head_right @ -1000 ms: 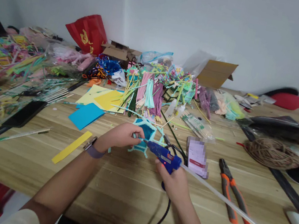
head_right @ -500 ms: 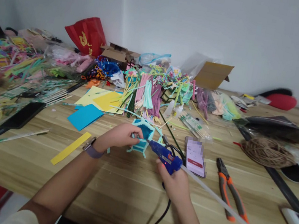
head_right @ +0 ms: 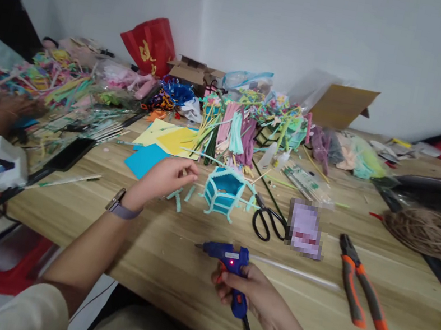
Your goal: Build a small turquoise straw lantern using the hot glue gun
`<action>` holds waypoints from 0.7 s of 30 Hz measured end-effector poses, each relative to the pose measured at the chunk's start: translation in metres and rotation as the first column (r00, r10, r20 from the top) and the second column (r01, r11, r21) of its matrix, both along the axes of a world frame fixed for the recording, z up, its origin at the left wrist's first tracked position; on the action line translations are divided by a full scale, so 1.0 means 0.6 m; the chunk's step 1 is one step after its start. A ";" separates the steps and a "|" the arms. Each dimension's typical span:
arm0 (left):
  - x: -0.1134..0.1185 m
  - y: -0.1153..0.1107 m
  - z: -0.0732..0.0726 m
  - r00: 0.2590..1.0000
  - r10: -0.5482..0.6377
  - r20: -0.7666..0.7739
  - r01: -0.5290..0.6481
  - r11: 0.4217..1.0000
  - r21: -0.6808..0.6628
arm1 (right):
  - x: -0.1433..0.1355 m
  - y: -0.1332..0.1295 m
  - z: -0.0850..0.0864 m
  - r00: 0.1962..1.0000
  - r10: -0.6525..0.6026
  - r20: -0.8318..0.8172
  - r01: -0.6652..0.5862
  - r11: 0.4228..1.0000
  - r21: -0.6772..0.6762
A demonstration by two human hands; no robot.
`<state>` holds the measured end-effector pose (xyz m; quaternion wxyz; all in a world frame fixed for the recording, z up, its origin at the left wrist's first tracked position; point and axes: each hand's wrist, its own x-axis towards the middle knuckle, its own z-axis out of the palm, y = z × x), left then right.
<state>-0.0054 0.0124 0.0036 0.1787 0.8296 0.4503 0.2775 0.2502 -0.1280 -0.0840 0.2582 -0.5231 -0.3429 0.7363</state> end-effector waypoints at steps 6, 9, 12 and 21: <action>-0.061 0.010 -0.102 0.881 -0.120 -0.458 0.096 0.993 -0.075 | -0.003 0.027 -0.011 0.963 0.187 0.196 -0.183 0.982 -0.037; -0.068 0.013 -0.130 0.862 -0.107 -0.495 0.106 0.994 -0.029 | -0.005 0.042 -0.008 0.889 0.298 0.348 -0.320 0.947 0.007; -0.069 0.008 -0.124 0.859 -0.103 -0.502 0.132 0.991 0.022 | -0.004 0.049 0.004 0.665 0.259 0.700 -0.484 0.864 0.140; -0.007 -0.057 -0.003 0.800 -0.282 -0.530 0.435 0.881 0.187 | -0.027 0.075 0.095 0.748 -0.062 0.660 -0.414 0.734 0.538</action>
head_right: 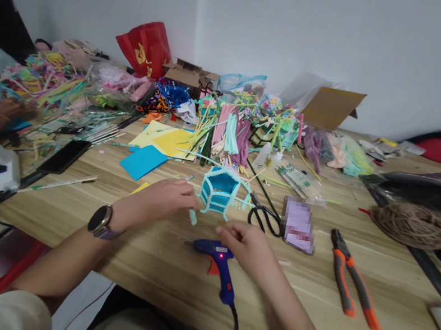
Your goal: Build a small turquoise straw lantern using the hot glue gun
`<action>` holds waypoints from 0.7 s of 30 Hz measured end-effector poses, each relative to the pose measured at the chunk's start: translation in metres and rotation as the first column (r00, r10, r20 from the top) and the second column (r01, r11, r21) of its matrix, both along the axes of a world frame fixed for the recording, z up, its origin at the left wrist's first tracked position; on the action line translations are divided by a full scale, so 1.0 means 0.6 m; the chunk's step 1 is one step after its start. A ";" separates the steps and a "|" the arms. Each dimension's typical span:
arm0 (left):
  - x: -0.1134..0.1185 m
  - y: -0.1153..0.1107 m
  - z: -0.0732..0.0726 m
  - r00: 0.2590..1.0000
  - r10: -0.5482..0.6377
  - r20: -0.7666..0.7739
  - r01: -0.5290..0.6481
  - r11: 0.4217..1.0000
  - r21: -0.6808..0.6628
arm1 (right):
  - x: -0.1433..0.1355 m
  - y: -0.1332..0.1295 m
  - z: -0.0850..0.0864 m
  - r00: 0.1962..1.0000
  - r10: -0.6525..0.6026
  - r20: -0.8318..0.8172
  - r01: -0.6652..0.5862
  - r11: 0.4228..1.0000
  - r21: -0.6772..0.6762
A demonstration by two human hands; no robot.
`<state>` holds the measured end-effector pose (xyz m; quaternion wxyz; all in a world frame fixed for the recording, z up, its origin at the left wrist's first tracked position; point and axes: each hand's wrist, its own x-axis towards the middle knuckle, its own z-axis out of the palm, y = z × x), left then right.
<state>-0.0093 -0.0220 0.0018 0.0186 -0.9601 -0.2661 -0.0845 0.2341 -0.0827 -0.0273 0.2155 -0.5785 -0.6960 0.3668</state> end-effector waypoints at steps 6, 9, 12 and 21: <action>0.058 0.003 0.029 0.990 -0.096 0.102 0.099 0.995 -0.029 | -0.033 0.043 0.020 0.889 -0.123 -0.442 -0.027 0.948 -0.318; 0.067 0.020 0.026 0.968 0.004 0.253 0.028 0.992 -0.124 | -0.025 0.058 0.022 0.864 -0.163 -0.476 0.027 0.960 -0.279; 0.071 0.038 0.012 0.902 0.240 0.358 -0.144 0.951 -0.275 | -0.009 0.075 0.030 0.869 -0.201 -0.452 0.142 0.977 -0.161; 0.102 0.059 -0.035 0.887 0.347 0.304 -0.177 0.865 -0.469 | 0.006 0.117 0.028 0.952 -0.127 -0.279 0.139 0.990 0.024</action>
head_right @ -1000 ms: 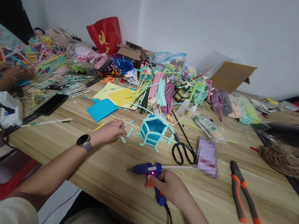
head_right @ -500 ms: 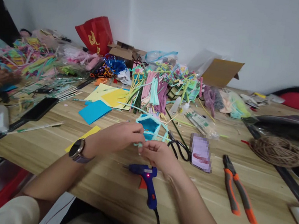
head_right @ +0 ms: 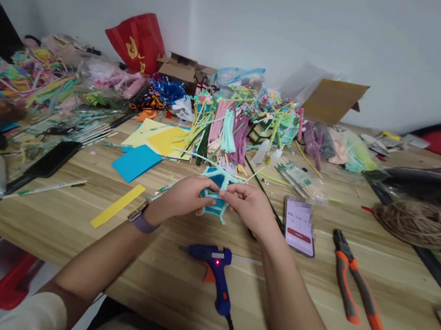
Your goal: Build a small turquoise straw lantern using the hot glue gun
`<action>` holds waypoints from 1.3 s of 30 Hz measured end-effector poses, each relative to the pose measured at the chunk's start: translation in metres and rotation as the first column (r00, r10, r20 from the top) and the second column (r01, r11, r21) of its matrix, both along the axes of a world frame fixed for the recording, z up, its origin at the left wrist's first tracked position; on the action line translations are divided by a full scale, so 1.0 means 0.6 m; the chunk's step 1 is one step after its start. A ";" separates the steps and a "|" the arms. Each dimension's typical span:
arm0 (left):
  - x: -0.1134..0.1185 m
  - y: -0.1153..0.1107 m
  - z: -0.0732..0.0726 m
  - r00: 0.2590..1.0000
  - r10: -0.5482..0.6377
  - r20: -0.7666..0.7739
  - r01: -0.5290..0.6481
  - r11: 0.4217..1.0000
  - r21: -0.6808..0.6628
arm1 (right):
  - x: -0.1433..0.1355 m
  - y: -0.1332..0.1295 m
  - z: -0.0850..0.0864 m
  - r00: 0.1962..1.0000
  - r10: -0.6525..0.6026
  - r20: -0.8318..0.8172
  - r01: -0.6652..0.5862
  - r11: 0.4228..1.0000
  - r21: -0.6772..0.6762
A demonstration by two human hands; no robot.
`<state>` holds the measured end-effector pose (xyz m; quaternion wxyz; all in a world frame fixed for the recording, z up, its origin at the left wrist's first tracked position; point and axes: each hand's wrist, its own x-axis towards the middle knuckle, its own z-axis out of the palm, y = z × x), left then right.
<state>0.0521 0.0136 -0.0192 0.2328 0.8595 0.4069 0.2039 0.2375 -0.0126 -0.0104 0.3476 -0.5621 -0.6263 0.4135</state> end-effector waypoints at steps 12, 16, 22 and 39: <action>0.011 0.004 0.013 0.998 0.035 0.061 -0.020 0.972 -0.233 | 0.002 0.010 -0.018 0.998 -0.032 0.053 0.032 0.999 -0.013; 0.016 0.001 0.020 0.997 0.072 0.042 -0.059 0.964 -0.258 | -0.001 0.009 -0.019 0.997 -0.061 0.045 0.062 0.998 -0.032; 0.022 -0.005 0.030 0.992 0.123 -0.013 -0.123 0.975 -0.186 | -0.005 0.009 -0.020 0.994 -0.081 0.072 0.082 0.997 -0.013; 0.045 -0.013 0.002 0.964 0.245 -0.099 -0.246 0.969 0.008 | -0.011 0.001 -0.009 0.985 -0.109 0.136 0.114 0.993 -0.025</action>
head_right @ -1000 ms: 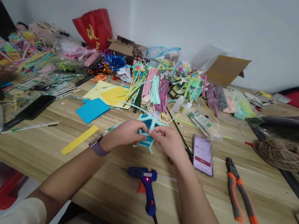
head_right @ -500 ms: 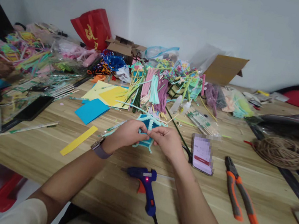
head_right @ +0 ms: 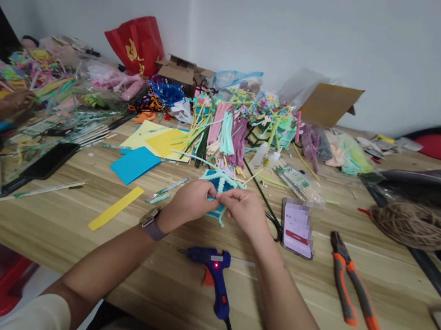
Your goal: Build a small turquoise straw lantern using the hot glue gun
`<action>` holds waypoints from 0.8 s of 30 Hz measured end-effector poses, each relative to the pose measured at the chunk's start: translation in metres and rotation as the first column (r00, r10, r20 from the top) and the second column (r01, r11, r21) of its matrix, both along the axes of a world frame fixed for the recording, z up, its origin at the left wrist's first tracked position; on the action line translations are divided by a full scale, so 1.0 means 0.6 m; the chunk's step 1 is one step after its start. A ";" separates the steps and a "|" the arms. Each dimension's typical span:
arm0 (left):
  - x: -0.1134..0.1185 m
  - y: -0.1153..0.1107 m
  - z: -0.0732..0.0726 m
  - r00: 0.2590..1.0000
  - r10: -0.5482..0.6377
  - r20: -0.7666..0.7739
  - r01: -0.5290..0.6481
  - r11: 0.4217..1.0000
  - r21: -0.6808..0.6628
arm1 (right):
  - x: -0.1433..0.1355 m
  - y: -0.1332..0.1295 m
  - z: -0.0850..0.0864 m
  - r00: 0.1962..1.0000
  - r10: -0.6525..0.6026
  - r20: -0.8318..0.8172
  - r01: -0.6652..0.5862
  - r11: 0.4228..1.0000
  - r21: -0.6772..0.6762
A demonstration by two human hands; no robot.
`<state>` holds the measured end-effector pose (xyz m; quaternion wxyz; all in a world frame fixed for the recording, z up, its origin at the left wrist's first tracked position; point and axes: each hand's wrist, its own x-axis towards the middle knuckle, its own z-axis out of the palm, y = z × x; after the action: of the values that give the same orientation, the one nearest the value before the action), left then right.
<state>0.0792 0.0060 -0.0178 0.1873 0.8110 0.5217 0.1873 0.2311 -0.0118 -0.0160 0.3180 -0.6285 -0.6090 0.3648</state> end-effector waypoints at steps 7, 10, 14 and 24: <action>0.001 -0.001 -0.005 0.998 -0.010 -0.056 0.011 1.000 0.022 | 0.002 0.002 -0.003 0.999 0.032 0.007 -0.033 0.999 0.027; -0.001 -0.001 -0.002 0.998 -0.029 -0.059 0.030 0.999 0.020 | 0.003 0.003 -0.006 0.999 0.035 0.011 -0.035 0.999 0.041; -0.005 -0.002 0.002 0.998 -0.050 -0.048 0.049 0.999 -0.006 | 0.004 0.003 -0.006 0.999 0.032 0.006 -0.032 0.999 0.026; -0.005 -0.008 0.006 0.996 -0.033 -0.085 0.037 0.998 0.043 | 0.001 -0.001 0.008 0.997 0.058 0.058 -0.061 0.996 0.065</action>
<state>0.0762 0.0012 -0.0145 0.1501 0.8312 0.5104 0.1611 0.2319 -0.0123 -0.0113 0.3106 -0.6091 -0.6479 0.3358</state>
